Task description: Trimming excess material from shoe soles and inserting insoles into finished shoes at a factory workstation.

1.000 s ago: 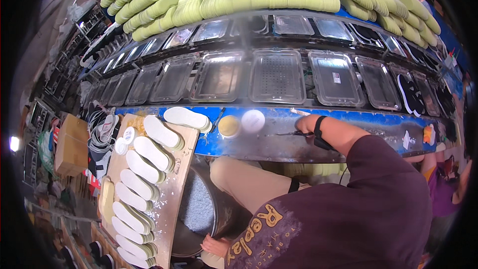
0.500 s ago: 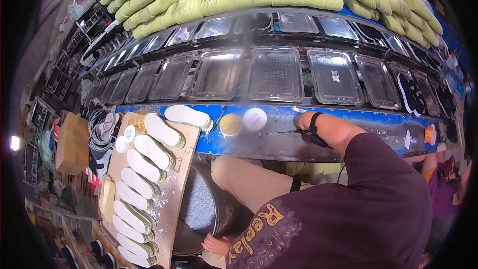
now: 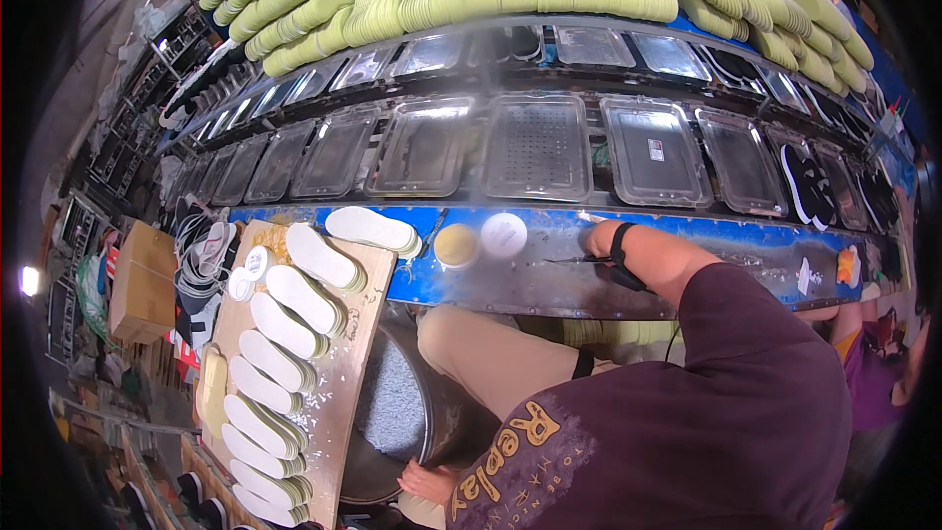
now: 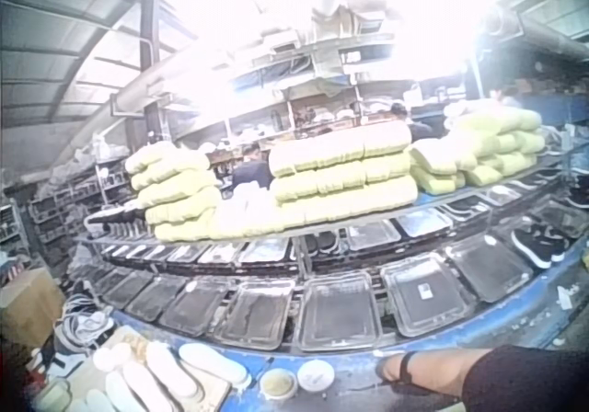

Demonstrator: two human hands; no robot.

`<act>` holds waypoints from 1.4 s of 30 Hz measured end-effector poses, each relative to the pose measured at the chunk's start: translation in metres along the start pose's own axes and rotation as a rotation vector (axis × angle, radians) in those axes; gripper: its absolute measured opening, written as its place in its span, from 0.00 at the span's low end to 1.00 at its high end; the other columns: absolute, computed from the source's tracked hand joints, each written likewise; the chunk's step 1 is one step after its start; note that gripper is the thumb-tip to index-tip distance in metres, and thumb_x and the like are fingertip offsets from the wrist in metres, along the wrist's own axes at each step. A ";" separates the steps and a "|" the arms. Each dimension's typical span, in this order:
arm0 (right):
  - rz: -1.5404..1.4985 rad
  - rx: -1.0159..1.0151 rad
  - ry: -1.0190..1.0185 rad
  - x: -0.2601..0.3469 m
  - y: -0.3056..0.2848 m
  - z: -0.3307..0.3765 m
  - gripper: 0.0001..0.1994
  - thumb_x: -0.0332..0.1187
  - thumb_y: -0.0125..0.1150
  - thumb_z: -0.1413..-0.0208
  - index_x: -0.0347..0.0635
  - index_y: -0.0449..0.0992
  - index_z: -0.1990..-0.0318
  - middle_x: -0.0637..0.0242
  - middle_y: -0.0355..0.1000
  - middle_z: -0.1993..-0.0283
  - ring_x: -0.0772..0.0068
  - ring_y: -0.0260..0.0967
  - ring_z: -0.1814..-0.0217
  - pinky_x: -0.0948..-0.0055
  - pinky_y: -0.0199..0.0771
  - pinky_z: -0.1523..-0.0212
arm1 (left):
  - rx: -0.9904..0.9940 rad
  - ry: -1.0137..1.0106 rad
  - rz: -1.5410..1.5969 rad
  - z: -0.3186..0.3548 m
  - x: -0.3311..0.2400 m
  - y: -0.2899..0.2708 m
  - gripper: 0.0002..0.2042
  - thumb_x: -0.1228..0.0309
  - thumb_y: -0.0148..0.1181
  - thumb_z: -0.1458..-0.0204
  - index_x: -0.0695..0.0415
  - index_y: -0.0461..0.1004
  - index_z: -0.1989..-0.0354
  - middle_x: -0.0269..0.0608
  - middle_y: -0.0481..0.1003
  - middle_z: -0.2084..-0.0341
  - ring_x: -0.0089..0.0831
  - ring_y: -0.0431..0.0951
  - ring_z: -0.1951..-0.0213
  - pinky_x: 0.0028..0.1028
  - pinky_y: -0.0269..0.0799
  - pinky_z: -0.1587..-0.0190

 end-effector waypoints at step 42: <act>-0.187 -0.728 0.109 -0.019 -0.011 0.134 0.10 0.26 0.60 0.59 0.44 0.80 0.65 0.55 0.77 0.62 0.53 0.75 0.57 0.58 0.74 0.57 | 0.170 -0.067 -0.001 -0.005 -0.004 0.014 0.26 0.72 0.62 0.73 0.60 0.69 0.57 0.49 0.69 0.63 0.50 0.67 0.53 0.47 0.58 0.42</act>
Point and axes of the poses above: each hand's wrist, its own z-axis away from the middle knuckle, its own y-axis out of the palm, x = y × z, the point moved 10 cm from there along -z, towards the middle knuckle
